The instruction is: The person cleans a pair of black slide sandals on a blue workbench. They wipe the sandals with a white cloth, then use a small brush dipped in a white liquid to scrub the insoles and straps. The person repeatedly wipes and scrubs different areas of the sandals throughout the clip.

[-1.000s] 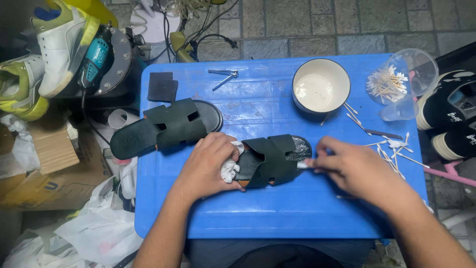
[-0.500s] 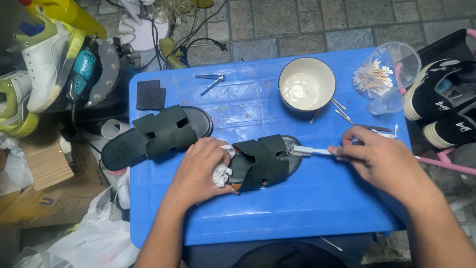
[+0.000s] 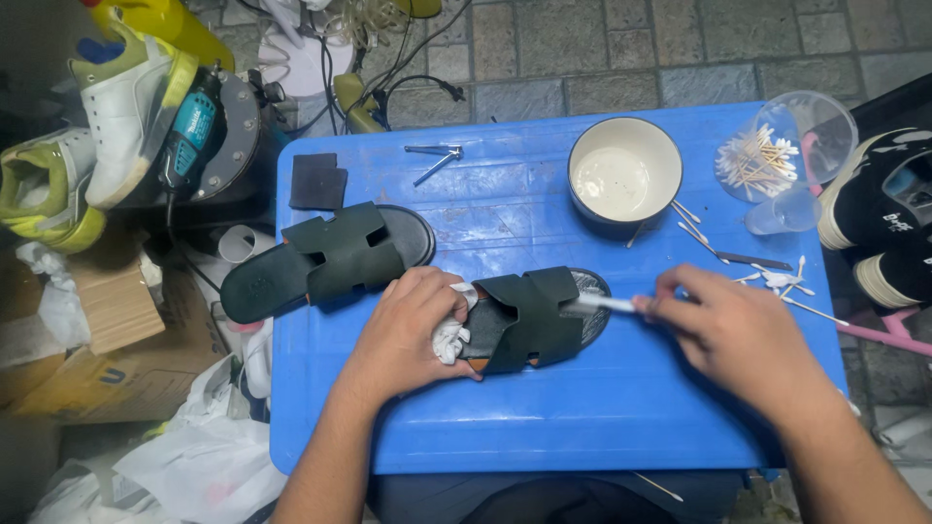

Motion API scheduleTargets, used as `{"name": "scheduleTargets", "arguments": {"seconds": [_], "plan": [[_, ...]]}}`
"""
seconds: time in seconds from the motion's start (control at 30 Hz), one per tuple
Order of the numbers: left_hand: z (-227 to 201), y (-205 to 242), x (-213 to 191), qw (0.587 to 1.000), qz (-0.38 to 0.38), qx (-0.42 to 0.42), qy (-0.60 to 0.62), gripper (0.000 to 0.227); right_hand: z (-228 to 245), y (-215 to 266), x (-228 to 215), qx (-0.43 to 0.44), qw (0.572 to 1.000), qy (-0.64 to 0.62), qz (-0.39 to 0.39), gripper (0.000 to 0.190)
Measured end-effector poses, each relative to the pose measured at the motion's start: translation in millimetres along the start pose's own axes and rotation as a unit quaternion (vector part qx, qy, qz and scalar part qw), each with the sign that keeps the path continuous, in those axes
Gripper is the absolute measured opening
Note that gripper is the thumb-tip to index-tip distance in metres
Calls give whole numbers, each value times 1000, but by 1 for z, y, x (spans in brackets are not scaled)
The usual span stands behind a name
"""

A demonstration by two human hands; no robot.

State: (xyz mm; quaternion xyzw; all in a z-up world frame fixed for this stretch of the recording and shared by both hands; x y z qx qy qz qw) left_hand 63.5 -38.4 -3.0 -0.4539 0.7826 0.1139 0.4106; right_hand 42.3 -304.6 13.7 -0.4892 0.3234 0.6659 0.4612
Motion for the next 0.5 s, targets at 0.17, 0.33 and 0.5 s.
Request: {"name": "scheduleTargets", "arguments": {"seconds": [0.17, 0.33, 0.5], "plan": [[0, 0, -1, 1000, -8, 1, 8, 68, 43, -15, 15, -145, 988, -37, -48, 22], [0, 4, -3, 1000, -10, 0, 11, 71, -9, -35, 3, 25, 995, -98, 8, 17], [1, 6, -2, 1000, 2, 9, 0, 72, 10, -38, 15, -78, 979, -189, 14, 28]]}}
Point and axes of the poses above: each hand's wrist, its own y-axis away from the middle knuckle, its own x-axis out of the palm, z = x × y, the point moved 8 cm from there along -y, towards the middle knuckle, and after that the axes turned 2 degrees about x, right-handed, at the moved point
